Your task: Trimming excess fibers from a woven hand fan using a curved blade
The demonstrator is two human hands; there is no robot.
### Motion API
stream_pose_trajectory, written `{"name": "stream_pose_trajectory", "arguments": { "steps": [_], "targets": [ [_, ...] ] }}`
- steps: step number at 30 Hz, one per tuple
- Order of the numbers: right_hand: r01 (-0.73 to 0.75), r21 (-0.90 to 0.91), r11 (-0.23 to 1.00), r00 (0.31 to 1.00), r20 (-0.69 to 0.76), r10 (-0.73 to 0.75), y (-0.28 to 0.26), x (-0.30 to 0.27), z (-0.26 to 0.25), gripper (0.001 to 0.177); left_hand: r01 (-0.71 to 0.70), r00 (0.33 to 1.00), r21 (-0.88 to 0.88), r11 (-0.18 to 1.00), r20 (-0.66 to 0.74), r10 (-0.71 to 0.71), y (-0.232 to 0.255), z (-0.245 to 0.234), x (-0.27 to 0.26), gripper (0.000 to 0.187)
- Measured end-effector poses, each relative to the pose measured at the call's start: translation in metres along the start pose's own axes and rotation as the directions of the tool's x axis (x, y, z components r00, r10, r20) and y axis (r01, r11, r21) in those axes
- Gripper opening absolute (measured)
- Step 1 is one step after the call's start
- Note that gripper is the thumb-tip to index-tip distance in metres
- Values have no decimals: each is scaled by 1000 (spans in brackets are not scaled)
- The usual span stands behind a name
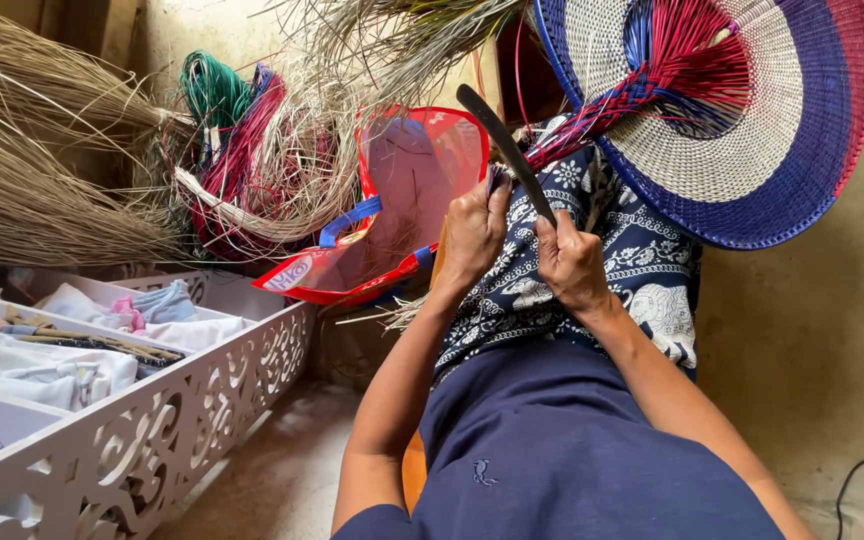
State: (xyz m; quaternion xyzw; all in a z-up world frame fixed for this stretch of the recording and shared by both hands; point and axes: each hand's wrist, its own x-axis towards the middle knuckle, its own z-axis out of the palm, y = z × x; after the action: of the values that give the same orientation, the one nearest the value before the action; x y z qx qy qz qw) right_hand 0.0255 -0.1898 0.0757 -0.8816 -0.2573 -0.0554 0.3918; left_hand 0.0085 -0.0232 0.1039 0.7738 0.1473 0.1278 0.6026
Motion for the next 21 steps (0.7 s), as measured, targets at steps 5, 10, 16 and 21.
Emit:
{"name": "stream_pose_trajectory", "arguments": {
  "steps": [5,10,16,21],
  "targets": [
    [8,-67,998,1000,-8,-9,1,-2,-1,25,96,995,-74,993,14,-95,6,-1,1,43],
    [28,-135,990,1000,-9,-30,3,-6,3,24,139,990,-162,977,28,-136,-15,6,10,47],
    [80,-234,969,996,-17,-87,10,3,28,28,205,976,-283,937,-15,-218,-29,8,15,51],
    [119,-298,947,991,-18,-130,1,18,41,30,200,974,-300,933,-39,-222,-35,1,16,50]
  ]
}}
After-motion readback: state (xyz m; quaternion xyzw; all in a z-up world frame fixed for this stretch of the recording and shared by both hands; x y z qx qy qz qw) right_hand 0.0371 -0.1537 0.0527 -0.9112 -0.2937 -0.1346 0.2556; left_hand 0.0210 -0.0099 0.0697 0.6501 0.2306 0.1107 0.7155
